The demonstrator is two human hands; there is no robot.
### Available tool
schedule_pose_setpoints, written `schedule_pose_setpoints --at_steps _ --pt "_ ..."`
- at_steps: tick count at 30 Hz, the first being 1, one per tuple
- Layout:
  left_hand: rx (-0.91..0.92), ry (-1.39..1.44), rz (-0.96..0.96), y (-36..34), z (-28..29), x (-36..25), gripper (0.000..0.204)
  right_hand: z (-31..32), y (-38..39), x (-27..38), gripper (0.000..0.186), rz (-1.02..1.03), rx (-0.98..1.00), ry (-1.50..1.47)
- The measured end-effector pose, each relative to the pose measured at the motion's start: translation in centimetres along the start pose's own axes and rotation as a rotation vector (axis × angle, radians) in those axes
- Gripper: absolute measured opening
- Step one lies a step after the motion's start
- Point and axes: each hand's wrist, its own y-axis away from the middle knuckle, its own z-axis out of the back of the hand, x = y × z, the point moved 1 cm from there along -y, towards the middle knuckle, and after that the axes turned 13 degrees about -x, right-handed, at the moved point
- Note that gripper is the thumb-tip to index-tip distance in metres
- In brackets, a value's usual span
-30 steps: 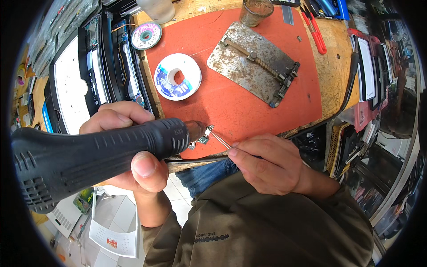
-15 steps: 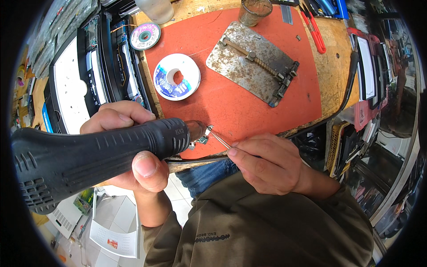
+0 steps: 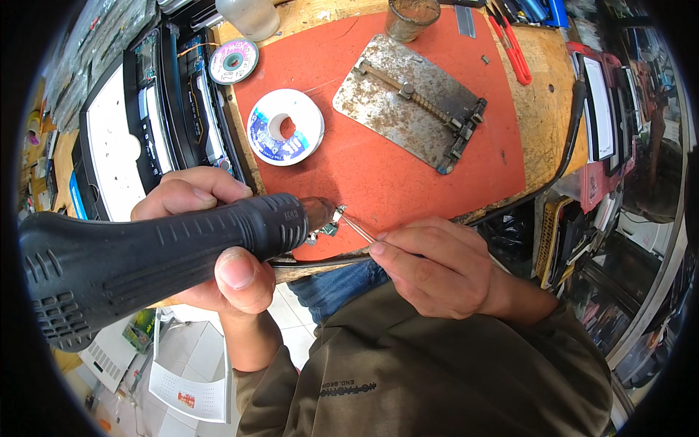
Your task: The person uses a soldering iron and solder wire to attach a small electronic component to a circuit board. They then use a hot air gun to heat the component and tweezers to adjust its position. The person inspects the component and continues soldering.
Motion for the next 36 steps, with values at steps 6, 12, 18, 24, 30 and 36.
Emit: schedule_pose_setpoints --at_steps 6,12,18,24,30,36 --pt "0.017 -0.015 0.006 -0.03 0.03 -0.08 0.074 0.06 0.0 0.04 0.033 -0.011 0.005 -0.007" --pt "0.009 -0.004 0.01 -0.09 -0.04 -0.04 0.075 0.07 0.04 0.09 0.033 -0.012 0.002 -0.004" --pt "0.002 -0.019 0.002 -0.05 -0.11 -0.12 0.075 -0.05 0.14 -0.07 0.035 0.004 -0.014 -0.008" --pt "0.045 -0.053 0.005 -0.05 0.2 -0.18 0.073 -0.06 0.1 -0.06 0.033 0.005 -0.016 -0.016" --pt "0.08 -0.084 0.006 -0.11 0.31 -0.34 0.072 -0.04 0.01 0.02 0.032 -0.002 -0.003 -0.006" --pt "0.019 -0.026 0.005 -0.18 -0.02 -0.16 0.074 -0.03 -0.08 0.01 0.031 0.007 0.003 -0.012"
